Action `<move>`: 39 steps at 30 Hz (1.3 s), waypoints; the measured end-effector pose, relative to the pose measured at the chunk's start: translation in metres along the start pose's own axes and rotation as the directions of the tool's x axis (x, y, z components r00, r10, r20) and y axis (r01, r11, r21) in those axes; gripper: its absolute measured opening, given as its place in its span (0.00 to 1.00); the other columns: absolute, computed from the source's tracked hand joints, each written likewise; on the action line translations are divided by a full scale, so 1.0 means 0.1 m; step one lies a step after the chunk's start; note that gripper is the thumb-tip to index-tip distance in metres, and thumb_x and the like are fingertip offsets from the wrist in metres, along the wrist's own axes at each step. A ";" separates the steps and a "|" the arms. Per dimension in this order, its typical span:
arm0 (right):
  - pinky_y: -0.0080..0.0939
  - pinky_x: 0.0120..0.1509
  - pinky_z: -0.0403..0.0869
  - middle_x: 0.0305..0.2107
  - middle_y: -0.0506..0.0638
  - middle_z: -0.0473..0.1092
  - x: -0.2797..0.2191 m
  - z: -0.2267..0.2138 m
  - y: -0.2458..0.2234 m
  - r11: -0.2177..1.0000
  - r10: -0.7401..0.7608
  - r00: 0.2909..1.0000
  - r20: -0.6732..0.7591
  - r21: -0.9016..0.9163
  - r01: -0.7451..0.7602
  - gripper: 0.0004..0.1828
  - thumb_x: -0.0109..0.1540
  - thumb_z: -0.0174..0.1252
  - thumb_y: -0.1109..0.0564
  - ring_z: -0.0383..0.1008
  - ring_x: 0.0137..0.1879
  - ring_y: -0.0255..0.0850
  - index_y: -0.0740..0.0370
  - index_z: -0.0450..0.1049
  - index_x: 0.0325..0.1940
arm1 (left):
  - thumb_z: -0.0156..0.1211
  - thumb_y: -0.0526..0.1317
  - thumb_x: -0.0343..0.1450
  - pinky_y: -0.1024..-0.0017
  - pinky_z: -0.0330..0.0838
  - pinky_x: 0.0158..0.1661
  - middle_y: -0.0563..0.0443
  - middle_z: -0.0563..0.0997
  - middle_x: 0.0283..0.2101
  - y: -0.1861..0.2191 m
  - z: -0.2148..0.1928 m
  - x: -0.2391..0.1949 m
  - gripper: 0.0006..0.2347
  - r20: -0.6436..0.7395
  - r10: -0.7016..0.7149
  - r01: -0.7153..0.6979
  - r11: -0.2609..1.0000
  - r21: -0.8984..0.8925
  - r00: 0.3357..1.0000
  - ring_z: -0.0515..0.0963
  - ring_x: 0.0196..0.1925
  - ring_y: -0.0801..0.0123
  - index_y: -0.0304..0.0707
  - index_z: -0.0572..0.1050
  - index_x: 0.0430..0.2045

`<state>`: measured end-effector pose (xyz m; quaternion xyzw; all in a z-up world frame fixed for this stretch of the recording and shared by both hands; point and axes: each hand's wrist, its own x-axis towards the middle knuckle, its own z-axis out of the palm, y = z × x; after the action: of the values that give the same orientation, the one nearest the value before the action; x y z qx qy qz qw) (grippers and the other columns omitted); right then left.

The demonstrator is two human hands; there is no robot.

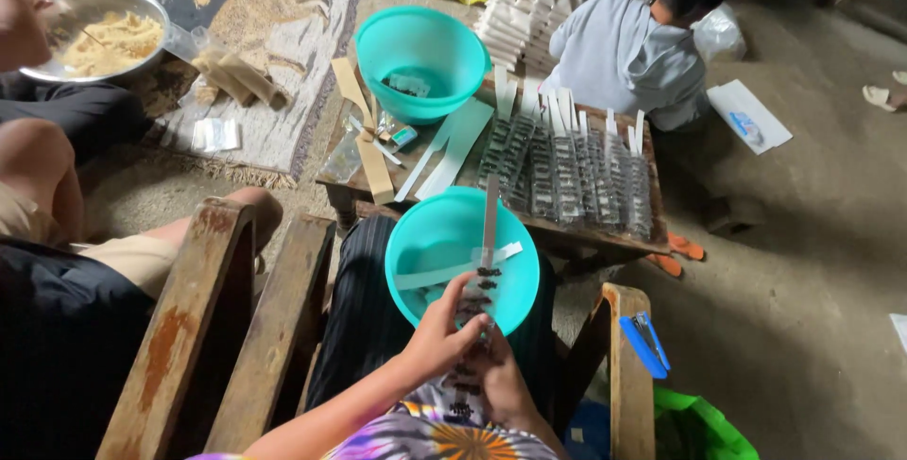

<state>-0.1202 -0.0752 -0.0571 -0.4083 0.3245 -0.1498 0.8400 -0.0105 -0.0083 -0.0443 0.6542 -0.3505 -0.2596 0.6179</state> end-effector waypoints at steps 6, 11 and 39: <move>0.42 0.32 0.72 0.38 0.60 0.75 -0.07 0.09 -0.11 0.985 0.109 0.974 -0.201 -0.108 -0.132 0.26 0.64 0.46 0.47 0.76 0.33 0.48 0.45 0.60 0.68 | 0.56 0.40 0.67 0.69 0.64 0.57 0.43 0.71 0.61 0.08 0.01 0.01 0.27 0.017 0.088 -0.089 0.994 0.060 0.996 0.72 0.61 0.60 0.36 0.58 0.62; 0.43 0.50 0.75 0.51 0.57 0.72 -0.04 -0.14 -0.07 0.954 -0.088 0.986 -0.140 -0.298 0.042 0.29 0.61 0.51 0.59 0.74 0.51 0.44 0.53 0.60 0.68 | 0.56 0.37 0.67 0.68 0.65 0.54 0.40 0.62 0.66 0.08 0.03 -0.11 0.31 0.058 -0.002 0.000 1.000 0.025 0.998 0.68 0.63 0.58 0.36 0.51 0.66; 0.40 0.36 0.79 0.43 0.67 0.72 -0.08 -0.05 -0.28 0.925 -0.243 0.902 0.356 -0.196 0.326 0.29 0.66 0.47 0.59 0.81 0.37 0.52 0.51 0.45 0.69 | 0.34 0.57 0.73 0.58 0.30 0.74 0.36 0.31 0.75 -0.55 0.41 -0.88 0.36 0.896 0.441 -0.193 0.876 -0.442 -0.050 0.33 0.79 0.55 0.33 0.35 0.70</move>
<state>-0.1292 -0.0909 -0.0340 -0.5736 0.1341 -0.1599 0.7921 -0.0891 0.0340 -0.1116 0.1315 -0.7918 -0.5149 0.3011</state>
